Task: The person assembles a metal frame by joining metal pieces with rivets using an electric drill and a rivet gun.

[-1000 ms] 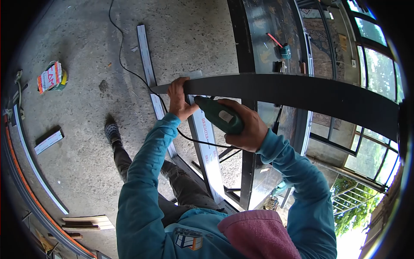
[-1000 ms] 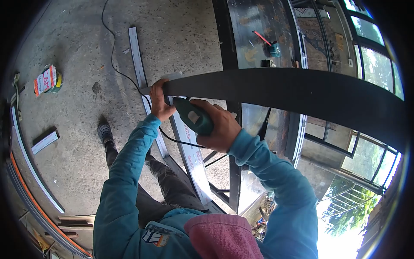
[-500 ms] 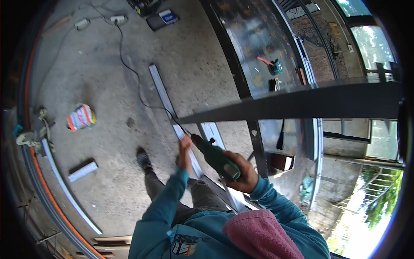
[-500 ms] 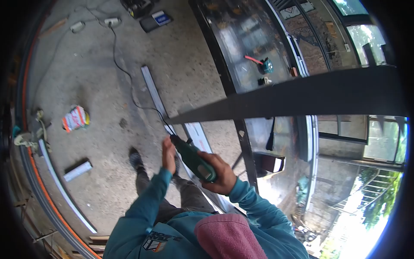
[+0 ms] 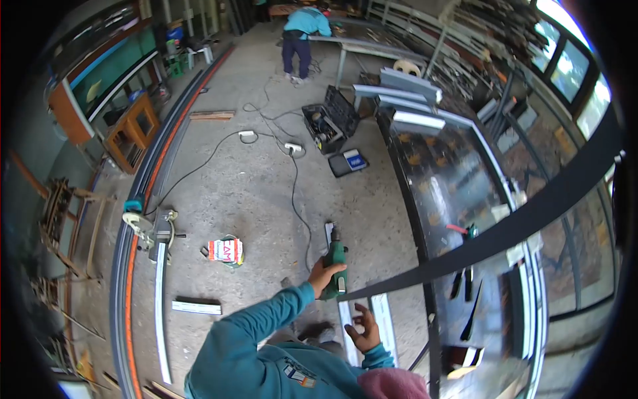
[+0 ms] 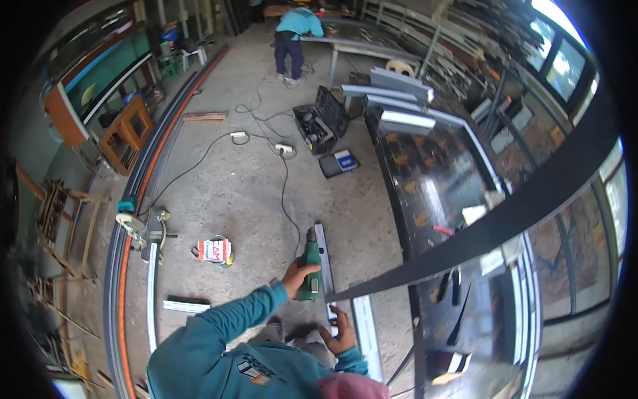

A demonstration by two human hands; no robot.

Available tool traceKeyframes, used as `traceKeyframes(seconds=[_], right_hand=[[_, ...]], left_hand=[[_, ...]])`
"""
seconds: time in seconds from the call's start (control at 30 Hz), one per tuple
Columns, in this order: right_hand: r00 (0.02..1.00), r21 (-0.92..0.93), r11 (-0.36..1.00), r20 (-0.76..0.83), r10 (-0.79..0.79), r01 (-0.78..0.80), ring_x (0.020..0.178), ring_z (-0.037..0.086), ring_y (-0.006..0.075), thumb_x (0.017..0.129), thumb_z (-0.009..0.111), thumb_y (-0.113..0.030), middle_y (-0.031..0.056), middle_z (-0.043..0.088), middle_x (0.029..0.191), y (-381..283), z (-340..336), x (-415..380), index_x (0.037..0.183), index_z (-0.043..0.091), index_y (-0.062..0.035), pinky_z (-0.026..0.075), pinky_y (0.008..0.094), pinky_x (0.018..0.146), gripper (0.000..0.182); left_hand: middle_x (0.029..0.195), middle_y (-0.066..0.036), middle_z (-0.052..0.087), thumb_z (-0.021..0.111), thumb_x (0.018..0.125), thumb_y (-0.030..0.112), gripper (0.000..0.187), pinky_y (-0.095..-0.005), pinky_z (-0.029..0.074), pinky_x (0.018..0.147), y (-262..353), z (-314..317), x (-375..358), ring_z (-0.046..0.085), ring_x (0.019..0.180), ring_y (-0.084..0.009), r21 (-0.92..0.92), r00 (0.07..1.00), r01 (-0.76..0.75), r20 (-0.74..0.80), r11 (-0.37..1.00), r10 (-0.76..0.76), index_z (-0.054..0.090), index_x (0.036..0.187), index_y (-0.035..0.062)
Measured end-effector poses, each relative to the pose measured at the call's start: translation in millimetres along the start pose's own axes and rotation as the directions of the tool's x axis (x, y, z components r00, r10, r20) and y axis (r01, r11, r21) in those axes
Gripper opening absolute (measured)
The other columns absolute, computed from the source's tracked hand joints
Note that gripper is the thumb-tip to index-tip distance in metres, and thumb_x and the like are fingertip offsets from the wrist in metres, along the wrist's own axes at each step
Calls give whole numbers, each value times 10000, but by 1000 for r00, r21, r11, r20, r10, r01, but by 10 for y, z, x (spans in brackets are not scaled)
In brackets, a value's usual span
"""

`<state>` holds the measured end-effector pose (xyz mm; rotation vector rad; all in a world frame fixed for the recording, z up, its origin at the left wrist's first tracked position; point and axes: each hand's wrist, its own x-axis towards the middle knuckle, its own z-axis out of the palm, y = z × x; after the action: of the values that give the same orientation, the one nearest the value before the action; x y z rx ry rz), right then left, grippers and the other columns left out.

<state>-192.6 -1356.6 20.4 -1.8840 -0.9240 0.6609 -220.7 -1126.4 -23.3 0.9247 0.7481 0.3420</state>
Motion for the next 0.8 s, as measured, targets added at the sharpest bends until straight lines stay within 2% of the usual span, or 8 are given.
traceKeyframes(seconds=[0.1,0.27,0.37,0.47,0.5,0.67,0.73,0.8], right_hand=[[978,258,943,26,209,-208,864,592,159,761,667,-57,122,575,1068,462,-194,-135,1244,464,-42,485,288,759,524],[953,215,937,-68,294,-274,847,631,184,757,673,-88,152,608,1037,1039,-416,-449,1229,472,-42,520,302,731,515],[884,226,889,-167,437,-397,812,611,163,732,669,-39,142,620,980,1040,-439,-499,1190,505,-13,510,277,711,487],[813,224,868,-308,495,-443,801,619,168,714,689,-60,149,625,967,1335,-355,-464,1179,515,-15,512,278,705,498],[789,210,858,-339,513,-468,789,622,171,715,694,-96,134,631,951,1422,-295,-462,1175,523,-33,512,286,702,494],[436,379,673,-544,717,-635,809,635,189,729,683,-166,137,647,966,950,157,-354,1177,532,-52,517,315,720,486],[278,511,617,-591,758,-598,823,638,211,733,680,-173,146,646,979,821,508,-348,1179,529,-47,519,331,729,488],[168,688,486,-478,862,-539,826,638,228,737,679,-172,151,644,981,654,844,-355,1175,533,-46,519,342,733,478]], left_hand=[[980,-137,613,778,622,388,665,-331,460,785,277,153,613,594,899,-233,389,997,-70,7,919,73,535,1079,-29],[1069,-184,573,762,594,424,797,-338,453,817,436,661,1496,572,952,-278,506,992,-13,118,863,-54,467,1158,-56],[1149,-220,538,765,566,448,902,-351,440,866,729,1147,1790,548,1033,-315,576,972,-58,218,816,-85,412,1218,-65],[1282,-285,441,753,530,495,1036,-389,361,1004,672,1726,2386,442,1200,-386,784,979,-152,202,602,-16,330,1280,-82],[1302,-286,424,752,533,499,1047,-393,349,1017,605,1885,2664,424,1218,-383,734,959,-169,276,658,-62,321,1287,-86],[1265,-293,455,776,565,410,989,-361,372,996,596,2789,3494,469,1183,-351,694,931,-261,364,671,-14,319,1273,-108],[1286,-275,442,760,572,444,970,-360,356,1009,580,3179,3778,467,1184,-340,774,927,-291,374,563,-34,352,1258,-108],[1407,-293,280,748,585,529,1160,-357,229,1095,345,3550,4083,296,1325,-344,832,955,-256,297,492,-7,183,1377,-102]])
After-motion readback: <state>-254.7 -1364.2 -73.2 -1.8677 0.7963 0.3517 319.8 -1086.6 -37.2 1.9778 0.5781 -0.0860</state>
